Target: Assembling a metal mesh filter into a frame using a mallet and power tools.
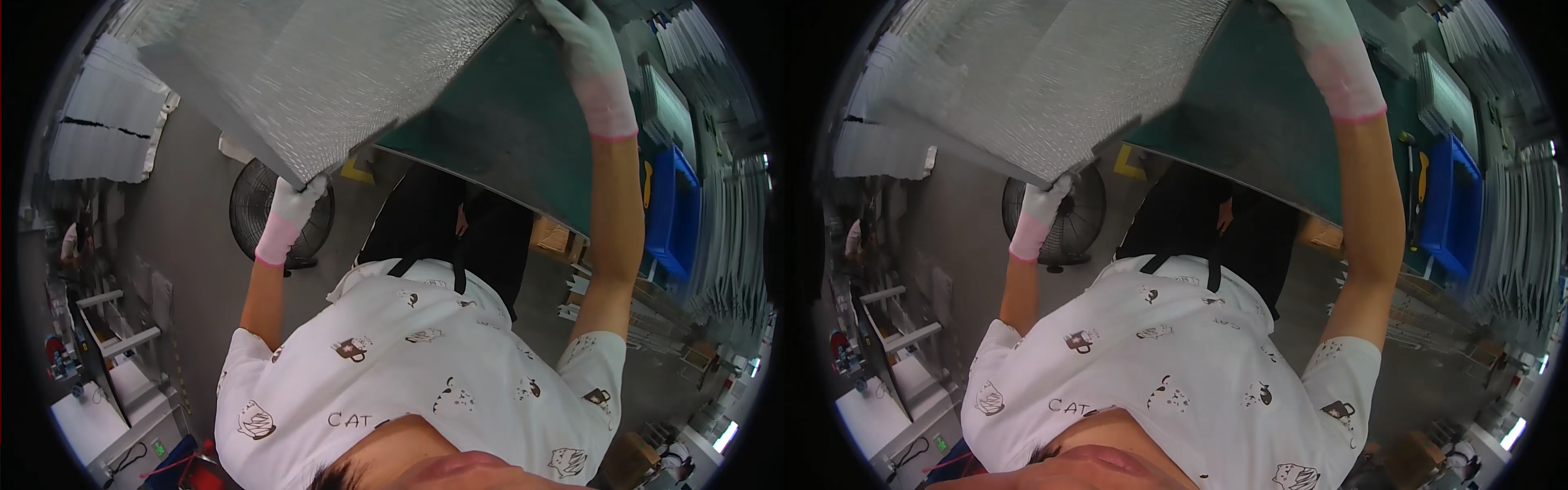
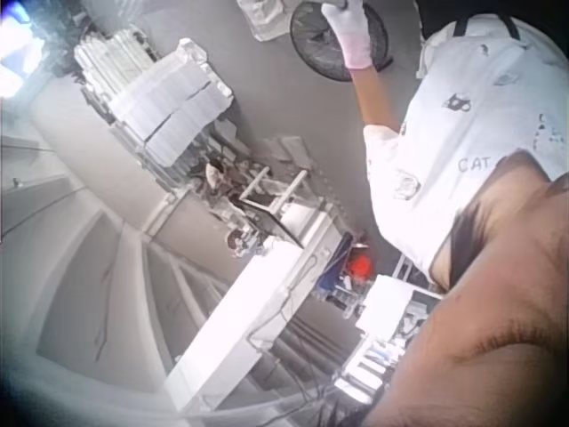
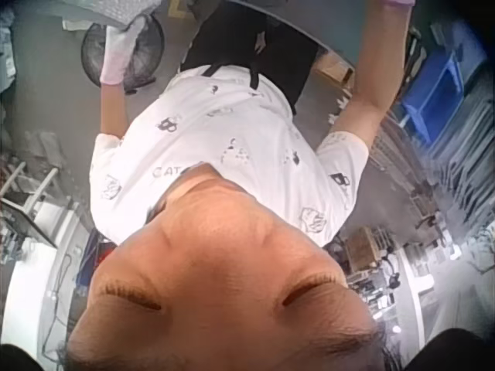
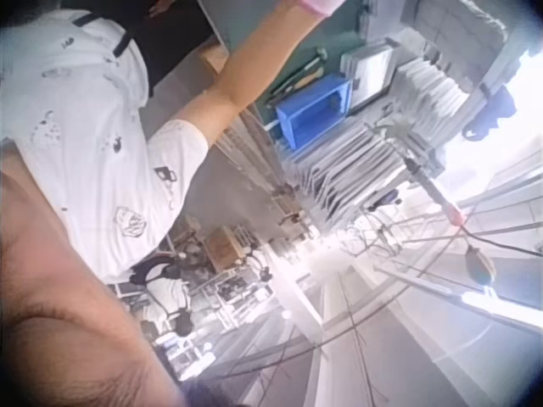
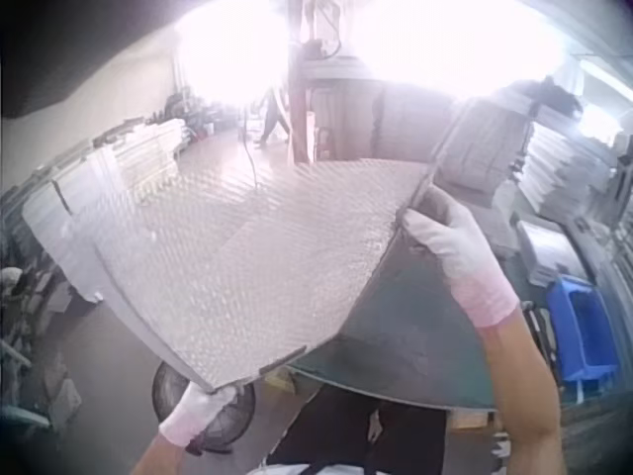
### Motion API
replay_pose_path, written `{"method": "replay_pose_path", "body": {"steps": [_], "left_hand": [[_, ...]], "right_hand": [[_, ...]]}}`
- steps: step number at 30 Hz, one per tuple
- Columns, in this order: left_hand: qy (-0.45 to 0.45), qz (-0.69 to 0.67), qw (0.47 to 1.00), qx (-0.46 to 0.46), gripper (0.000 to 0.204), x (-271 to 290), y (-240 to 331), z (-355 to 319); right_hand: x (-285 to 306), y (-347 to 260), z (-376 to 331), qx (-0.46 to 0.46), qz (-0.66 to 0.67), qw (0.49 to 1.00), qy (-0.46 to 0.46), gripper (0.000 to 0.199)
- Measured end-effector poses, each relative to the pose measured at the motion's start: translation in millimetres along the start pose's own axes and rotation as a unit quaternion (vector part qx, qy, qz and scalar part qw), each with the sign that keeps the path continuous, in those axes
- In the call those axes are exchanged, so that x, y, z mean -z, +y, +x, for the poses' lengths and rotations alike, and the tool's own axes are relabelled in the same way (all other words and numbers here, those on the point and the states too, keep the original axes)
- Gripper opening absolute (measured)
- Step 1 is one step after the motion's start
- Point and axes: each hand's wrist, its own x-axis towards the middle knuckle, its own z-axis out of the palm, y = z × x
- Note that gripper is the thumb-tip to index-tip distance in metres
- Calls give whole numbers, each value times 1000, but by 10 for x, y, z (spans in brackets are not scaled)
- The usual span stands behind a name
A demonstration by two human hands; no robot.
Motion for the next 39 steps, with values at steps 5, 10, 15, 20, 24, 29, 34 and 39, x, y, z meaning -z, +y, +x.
{"method": "replay_pose_path", "body": {"steps": [5,10,15,20,24,29,34,39], "left_hand": [[-166,-201,955,142,26,-351,345,-11],[-247,-184,925,223,29,-1068,227,148],[-188,-7,979,75,36,-1437,24,455],[-103,-7,992,77,38,-1464,21,570],[-14,-21,997,77,39,-1544,77,498],[-9,28,994,106,36,-1542,55,186],[-55,70,996,-11,31,-1368,355,440],[-37,-20,999,17,39,-1498,410,1139]], "right_hand": [[231,62,341,176,-22,984,-13,37],[1021,1078,236,-17,-45,994,94,35],[1947,2465,-358,-126,23,979,160,47],[1774,2658,-545,-174,101,961,191,49],[1538,2606,-613,-212,34,953,216,50],[1425,2412,-820,-232,51,947,217,48],[1077,2051,-1078,-229,54,953,192,52],[814,1809,-1292,-211,101,960,153,61]]}}
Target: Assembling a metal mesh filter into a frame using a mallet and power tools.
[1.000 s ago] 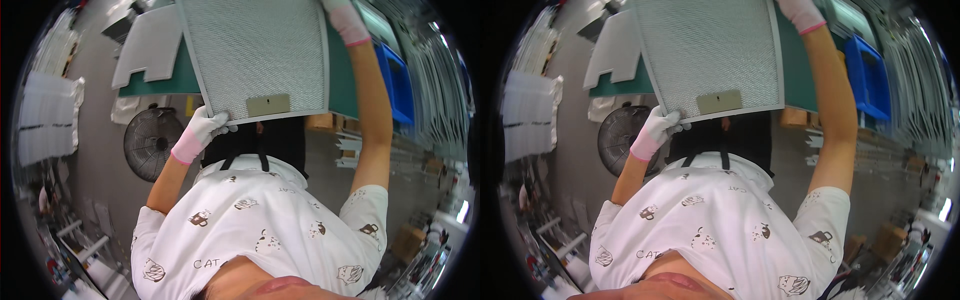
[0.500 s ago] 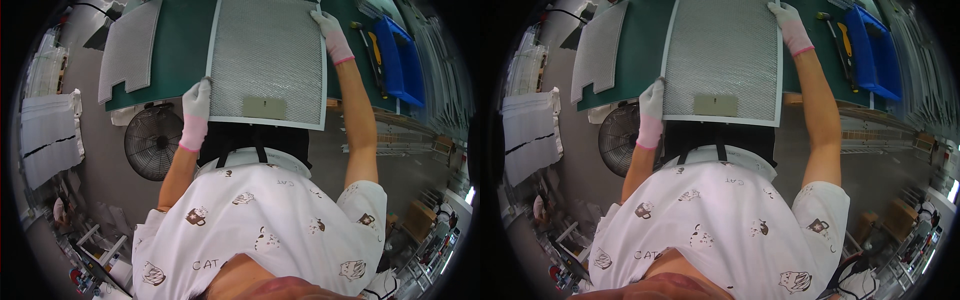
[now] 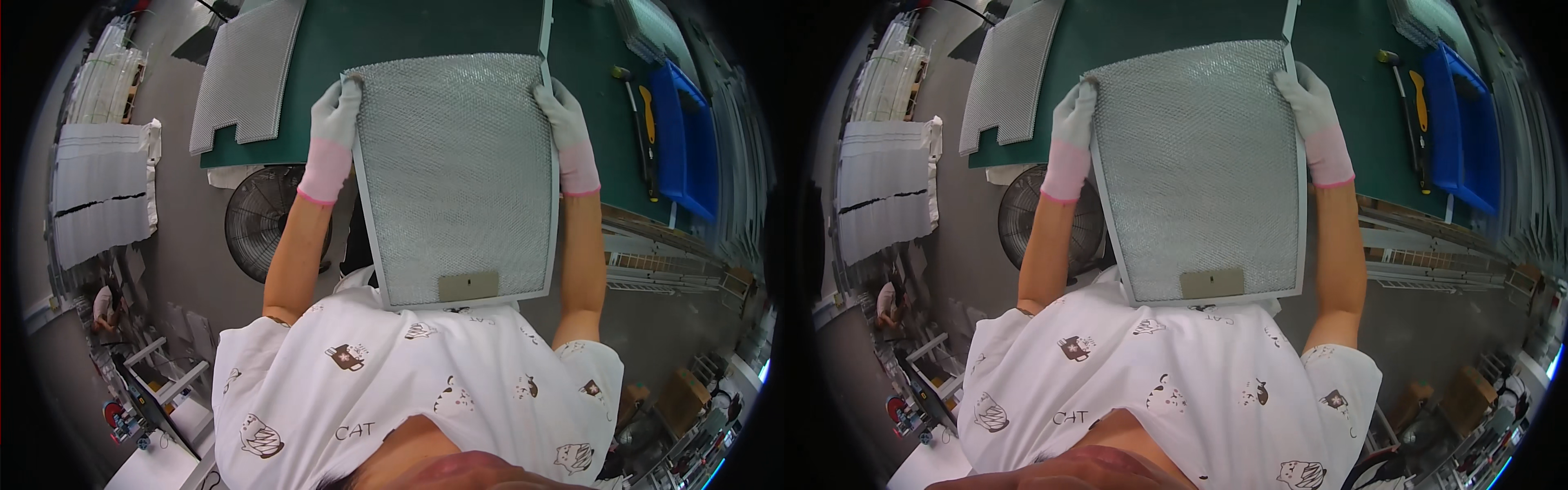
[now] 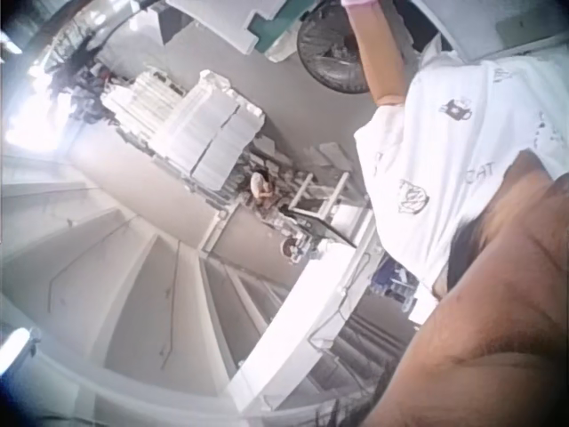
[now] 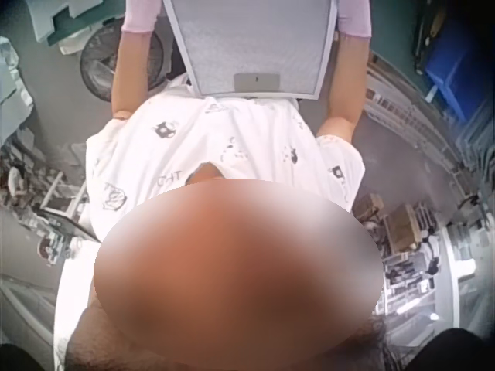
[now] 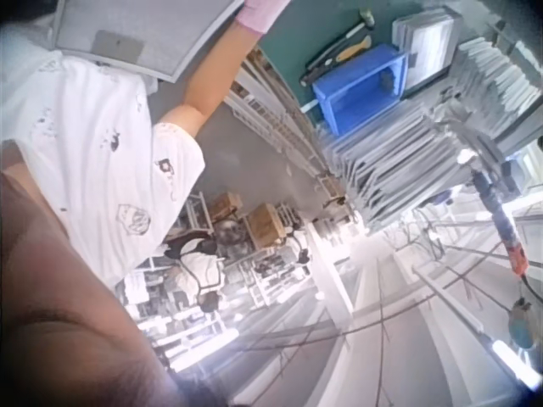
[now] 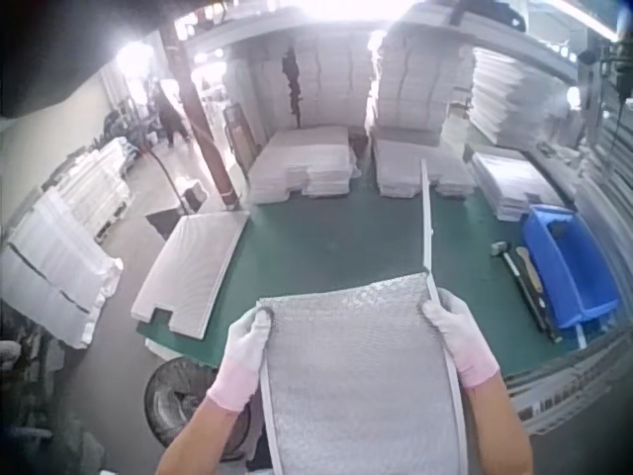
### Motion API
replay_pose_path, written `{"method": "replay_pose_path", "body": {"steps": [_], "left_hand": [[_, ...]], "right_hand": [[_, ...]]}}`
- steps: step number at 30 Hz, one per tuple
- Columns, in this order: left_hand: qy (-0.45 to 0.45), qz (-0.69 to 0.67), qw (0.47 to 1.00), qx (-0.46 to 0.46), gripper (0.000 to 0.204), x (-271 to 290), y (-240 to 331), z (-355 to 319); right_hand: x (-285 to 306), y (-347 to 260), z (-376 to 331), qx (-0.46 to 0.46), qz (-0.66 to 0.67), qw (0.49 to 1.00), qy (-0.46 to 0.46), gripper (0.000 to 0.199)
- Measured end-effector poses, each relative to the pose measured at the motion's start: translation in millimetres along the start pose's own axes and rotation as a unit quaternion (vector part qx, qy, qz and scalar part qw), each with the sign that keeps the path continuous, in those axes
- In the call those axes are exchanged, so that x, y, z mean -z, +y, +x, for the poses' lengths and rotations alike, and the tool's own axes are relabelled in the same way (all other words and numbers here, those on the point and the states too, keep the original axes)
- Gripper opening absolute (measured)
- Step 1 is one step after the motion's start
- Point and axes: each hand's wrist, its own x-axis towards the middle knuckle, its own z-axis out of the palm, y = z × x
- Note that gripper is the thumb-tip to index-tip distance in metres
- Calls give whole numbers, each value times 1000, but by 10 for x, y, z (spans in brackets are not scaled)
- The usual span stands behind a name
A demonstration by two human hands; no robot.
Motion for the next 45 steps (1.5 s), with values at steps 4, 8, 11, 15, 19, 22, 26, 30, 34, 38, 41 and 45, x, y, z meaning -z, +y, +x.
{"method": "replay_pose_path", "body": {"steps": [4,8,11,15,19,22,26,30,34,38,41,45], "left_hand": [[104,-74,989,76,26,218,-153,-127],[185,-75,976,84,23,1037,-217,-310],[128,275,951,55,40,948,-159,-164],[219,649,697,-212,52,207,494,71],[6,533,719,-447,42,-476,680,435],[-245,450,800,-313,46,-1018,639,660],[-230,501,782,-290,37,-1080,578,565],[-126,437,820,-348,38,-623,725,952],[-215,531,748,-335,43,-1280,1495,1381],[-325,481,691,-431,44,-1599,1606,2166],[-201,607,698,-324,52,-1651,1608,2338],[-84,612,591,-518,53,-1693,1298,2236]], "right_hand": [[267,28,-229,-33,-26,998,37,62],[457,86,-302,-27,30,993,107,59],[340,75,-53,5,-14,995,98,54],[322,9,59,48,-21,998,27,53],[204,-75,-16,57,-25,998,-1,51],[179,-64,-111,68,-29,997,2,52],[541,124,-264,62,40,997,20,39],[825,96,-435,8,204,979,7,30],[749,-222,-224,32,164,984,-61,28],[945,-451,135,58,160,983,-65,28],[1237,-499,388,54,203,971,-114,27],[1609,-493,897,71,426,833,-346,25]]}}
